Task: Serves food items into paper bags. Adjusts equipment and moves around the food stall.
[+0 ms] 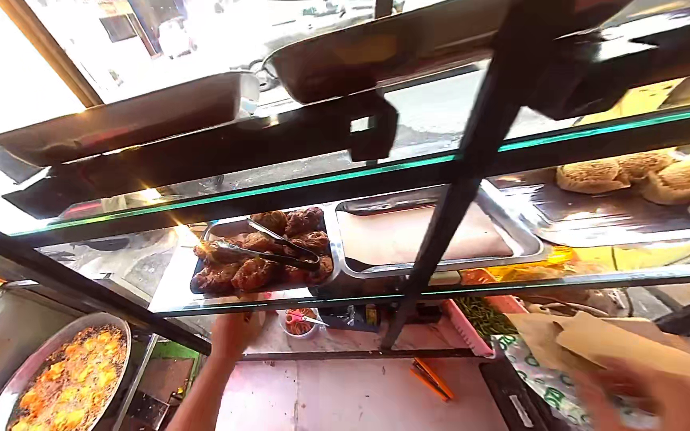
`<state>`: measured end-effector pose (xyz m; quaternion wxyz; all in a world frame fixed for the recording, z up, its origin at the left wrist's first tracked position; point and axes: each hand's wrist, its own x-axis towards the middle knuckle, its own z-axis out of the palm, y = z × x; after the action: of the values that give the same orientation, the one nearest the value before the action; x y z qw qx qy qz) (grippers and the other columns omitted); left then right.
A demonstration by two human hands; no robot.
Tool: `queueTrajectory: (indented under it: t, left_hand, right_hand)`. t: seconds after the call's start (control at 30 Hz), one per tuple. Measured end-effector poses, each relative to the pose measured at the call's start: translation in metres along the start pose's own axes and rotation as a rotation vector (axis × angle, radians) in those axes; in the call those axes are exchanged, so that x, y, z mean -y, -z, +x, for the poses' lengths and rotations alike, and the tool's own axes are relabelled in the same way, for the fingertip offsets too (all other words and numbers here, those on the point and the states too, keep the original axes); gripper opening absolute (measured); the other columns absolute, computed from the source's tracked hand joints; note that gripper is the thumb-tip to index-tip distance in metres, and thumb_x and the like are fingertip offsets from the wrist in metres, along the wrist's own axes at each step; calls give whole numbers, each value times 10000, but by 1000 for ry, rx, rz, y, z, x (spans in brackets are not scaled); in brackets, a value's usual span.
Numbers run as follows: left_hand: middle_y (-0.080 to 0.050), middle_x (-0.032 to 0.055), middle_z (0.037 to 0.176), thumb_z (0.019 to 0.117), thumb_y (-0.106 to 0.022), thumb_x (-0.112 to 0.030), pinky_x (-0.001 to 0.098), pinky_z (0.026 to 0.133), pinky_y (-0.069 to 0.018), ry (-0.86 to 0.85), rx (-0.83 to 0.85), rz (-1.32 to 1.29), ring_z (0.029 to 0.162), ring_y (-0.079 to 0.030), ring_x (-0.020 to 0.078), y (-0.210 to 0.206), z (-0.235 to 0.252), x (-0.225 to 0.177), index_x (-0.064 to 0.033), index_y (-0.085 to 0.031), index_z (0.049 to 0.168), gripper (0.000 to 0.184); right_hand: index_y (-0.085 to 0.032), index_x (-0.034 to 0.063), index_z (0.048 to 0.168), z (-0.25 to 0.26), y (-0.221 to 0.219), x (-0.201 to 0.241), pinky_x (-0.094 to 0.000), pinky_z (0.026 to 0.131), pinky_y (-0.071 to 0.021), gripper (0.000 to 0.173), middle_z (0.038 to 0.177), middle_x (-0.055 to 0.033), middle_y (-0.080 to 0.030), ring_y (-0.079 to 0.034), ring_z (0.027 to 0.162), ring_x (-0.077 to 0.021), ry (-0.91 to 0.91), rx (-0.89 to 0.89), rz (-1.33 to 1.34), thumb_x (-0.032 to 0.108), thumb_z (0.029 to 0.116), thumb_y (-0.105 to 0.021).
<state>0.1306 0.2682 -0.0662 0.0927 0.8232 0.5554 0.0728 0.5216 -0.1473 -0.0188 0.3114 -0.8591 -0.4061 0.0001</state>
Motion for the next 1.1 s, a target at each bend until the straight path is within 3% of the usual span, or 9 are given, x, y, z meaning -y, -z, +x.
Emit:
queueTrajectory:
  t: [0.1, 0.2, 0.33, 0.43, 0.53, 0.63, 0.73, 0.9, 1.1]
  left_hand:
    - [-751, 42, 902, 996, -587, -381, 566, 756, -586, -67, -20, -85, 840, -732, 248, -8, -38, 24, -161, -738, 1087, 282]
    - [-742, -37, 830, 984, -613, -380, 447, 673, -611, -190, -142, -129, 750, -724, 137, -20, -67, 52, -186, -752, 1005, 239]
    - [-714, -83, 777, 961, -644, -348, 318, 597, -598, -367, -197, -193, 686, -690, 54, -24, -88, 88, -204, -745, 941, 178]
    - [-709, -77, 778, 969, -644, -364, 302, 582, -586, -429, -161, -213, 672, -680, 53, -21, -90, 112, -199, -742, 949, 193]
    - [-710, -82, 808, 991, -625, -375, 286, 596, -580, -472, -117, -243, 689, -674, 44, -17, -82, 131, -210, -741, 969, 203]
    - [-722, -87, 849, 1011, -601, -383, 277, 620, -582, -523, -92, -270, 722, -679, 36, -9, -67, 141, -216, -744, 986, 221]
    - [-723, -80, 840, 1006, -606, -375, 282, 635, -592, -593, -87, -260, 729, -689, 44, -5, -52, 147, -209, -743, 981, 216]
    - [-716, -70, 840, 1023, -592, -376, 280, 659, -587, -752, -58, -251, 759, -690, 57, 14, -35, 151, -210, -737, 982, 223]
    - [-725, -48, 895, 1025, -617, -355, 266, 707, -585, -978, 20, -371, 821, -697, 72, 38, -36, 135, -219, -730, 1013, 177]
  right_hand:
    - [-649, 45, 1274, -15, -92, 84, -396, 791, -629, 417, 1070, -102, -727, -722, 918, -187, 44, 371, 412, 347, 989, -685]
    - [-646, 107, 1293, -19, -178, 174, -357, 705, -634, 452, 994, -21, -730, -717, 804, -134, 61, 598, 597, 420, 970, -696]
    - [-592, 77, 1315, 22, -248, 269, -449, 766, -619, 753, 975, -69, -709, -709, 816, -209, -50, 802, 497, 711, 909, -607]
    - [-552, 43, 1383, 49, -274, 314, -570, 936, -545, 810, 1128, -164, -698, -685, 1058, -330, -53, 791, 167, 710, 923, -576]
    - [-618, 58, 1310, 53, -293, 321, -576, 920, -563, 598, 1171, -177, -692, -688, 1077, -342, -35, 606, 132, 537, 954, -665]
    - [-641, 89, 1214, 50, -298, 312, -454, 763, -579, 577, 918, -75, -667, -648, 788, -202, -44, 496, 318, 564, 898, -731]
    - [-528, 108, 1403, 45, -306, 301, -437, 892, -589, 775, 1082, -72, -693, -687, 940, -181, -72, 561, 435, 526, 826, -832]
    - [-655, 168, 1269, 18, -310, 299, -416, 868, -600, 322, 1049, -37, -726, -707, 917, -152, -77, 542, 511, 336, 995, -669]
    - [-695, 125, 1150, -52, -241, 282, -275, 705, -605, 197, 929, 17, -742, -702, 793, -71, -103, 357, 713, 248, 1024, -607]
